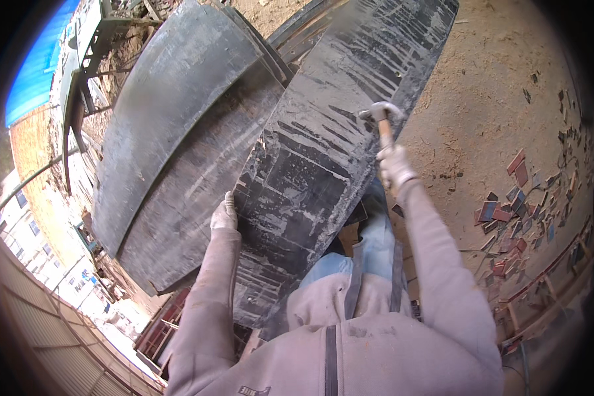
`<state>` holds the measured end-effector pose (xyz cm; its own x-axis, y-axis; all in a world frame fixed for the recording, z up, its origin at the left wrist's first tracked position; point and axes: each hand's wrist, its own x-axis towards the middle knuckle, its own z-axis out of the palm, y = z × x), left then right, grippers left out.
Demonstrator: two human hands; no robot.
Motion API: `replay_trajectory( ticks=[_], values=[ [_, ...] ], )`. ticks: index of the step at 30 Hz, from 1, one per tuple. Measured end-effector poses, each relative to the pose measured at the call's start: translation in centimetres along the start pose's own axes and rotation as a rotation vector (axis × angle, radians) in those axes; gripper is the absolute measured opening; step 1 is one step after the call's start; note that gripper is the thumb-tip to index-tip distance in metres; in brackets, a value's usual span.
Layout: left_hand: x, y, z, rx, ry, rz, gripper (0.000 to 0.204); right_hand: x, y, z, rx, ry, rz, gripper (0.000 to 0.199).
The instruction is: The person uses a hammer to chip away old paint and debris from large wooden boards. They repeatedly strike the surface, flip the boards, and move them to continue the stripping process.
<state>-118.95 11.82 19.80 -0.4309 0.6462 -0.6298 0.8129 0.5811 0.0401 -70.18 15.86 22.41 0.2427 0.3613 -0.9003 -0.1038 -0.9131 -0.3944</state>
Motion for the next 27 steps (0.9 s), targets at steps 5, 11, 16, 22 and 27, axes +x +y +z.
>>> replay_trajectory(
  ticks=[5, 11, 16, 22, 27],
  values=[
    [0.3, 1.2, -0.2, 0.041, -0.098, -0.047, 0.087, -0.2, 0.0, -0.1, 0.462, 0.145, -0.503, 0.051],
    [0.0, 0.9, -0.2, 0.099, -0.032, 0.096, 0.087, 1.8, 1.8, 0.0, 0.063, 0.040, -0.052, 0.049],
    [0.3, 0.3, 0.2, 0.146, -0.095, 0.017, 0.084, 1.4, 1.5, 0.3, 0.523, 0.247, -0.429, 0.058],
    [-0.5, 0.5, 0.0, 0.042, 0.041, 0.124, 0.078, 0.2, 0.9, -0.1, 0.140, 0.004, -0.038, 0.035],
    [-1.8, 0.6, -0.3, -0.046, 0.044, 0.120, 0.066, 0.7, 2.2, 0.3, 0.289, 0.069, -0.257, 0.039]
  ],
)
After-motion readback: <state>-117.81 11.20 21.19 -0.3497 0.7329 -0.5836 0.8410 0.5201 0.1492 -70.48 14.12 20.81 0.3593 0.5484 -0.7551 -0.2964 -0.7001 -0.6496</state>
